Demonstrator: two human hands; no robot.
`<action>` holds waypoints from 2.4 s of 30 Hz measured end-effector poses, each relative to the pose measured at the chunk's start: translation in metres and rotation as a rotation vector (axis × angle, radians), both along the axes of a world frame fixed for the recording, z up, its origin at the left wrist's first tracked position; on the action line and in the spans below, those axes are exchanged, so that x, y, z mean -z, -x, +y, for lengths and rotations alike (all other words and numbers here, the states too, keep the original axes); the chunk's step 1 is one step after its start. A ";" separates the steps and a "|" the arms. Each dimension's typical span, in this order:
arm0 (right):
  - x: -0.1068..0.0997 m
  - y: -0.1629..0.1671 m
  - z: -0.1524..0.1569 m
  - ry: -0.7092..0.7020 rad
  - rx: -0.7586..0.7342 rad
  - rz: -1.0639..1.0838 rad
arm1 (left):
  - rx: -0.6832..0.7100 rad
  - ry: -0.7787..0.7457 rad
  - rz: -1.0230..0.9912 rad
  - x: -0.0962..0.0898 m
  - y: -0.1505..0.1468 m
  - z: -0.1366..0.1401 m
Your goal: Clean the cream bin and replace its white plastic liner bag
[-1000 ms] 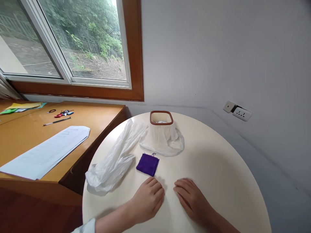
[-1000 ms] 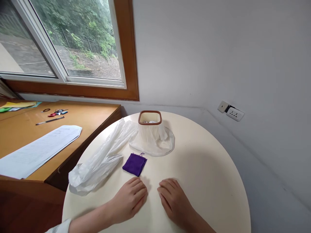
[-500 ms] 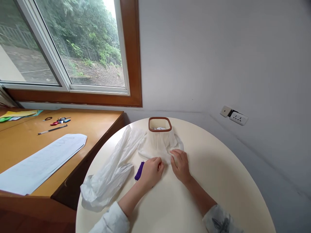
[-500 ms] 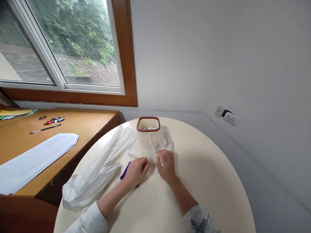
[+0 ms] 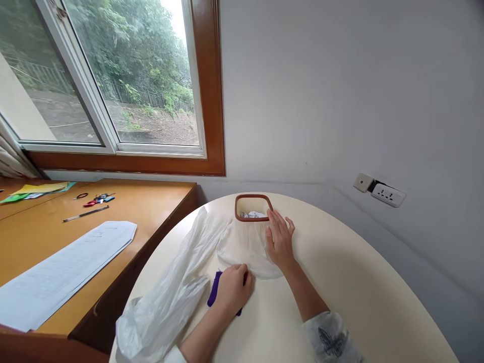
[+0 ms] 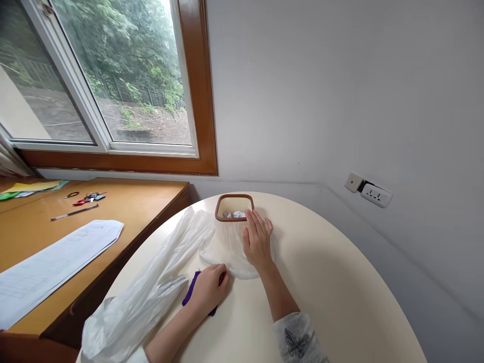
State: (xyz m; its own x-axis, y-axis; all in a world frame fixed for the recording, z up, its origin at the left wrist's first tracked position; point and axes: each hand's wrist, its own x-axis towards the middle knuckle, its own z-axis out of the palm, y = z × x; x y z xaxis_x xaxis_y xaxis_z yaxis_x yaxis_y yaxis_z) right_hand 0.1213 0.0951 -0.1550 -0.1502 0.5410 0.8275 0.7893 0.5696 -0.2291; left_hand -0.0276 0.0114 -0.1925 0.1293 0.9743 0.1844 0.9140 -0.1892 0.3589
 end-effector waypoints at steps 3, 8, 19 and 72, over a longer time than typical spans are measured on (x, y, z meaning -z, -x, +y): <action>-0.008 -0.001 -0.001 0.042 -0.021 -0.001 | -0.032 -0.004 0.007 0.000 0.003 0.004; -0.023 -0.002 -0.007 0.086 -0.022 0.002 | -0.038 -0.007 0.008 -0.001 0.003 0.003; -0.053 -0.015 -0.018 0.261 -0.182 -0.118 | -0.066 -0.023 0.003 -0.003 0.004 0.002; -0.109 -0.041 -0.079 0.674 -0.415 -0.385 | 0.179 0.014 -0.807 0.000 0.004 0.007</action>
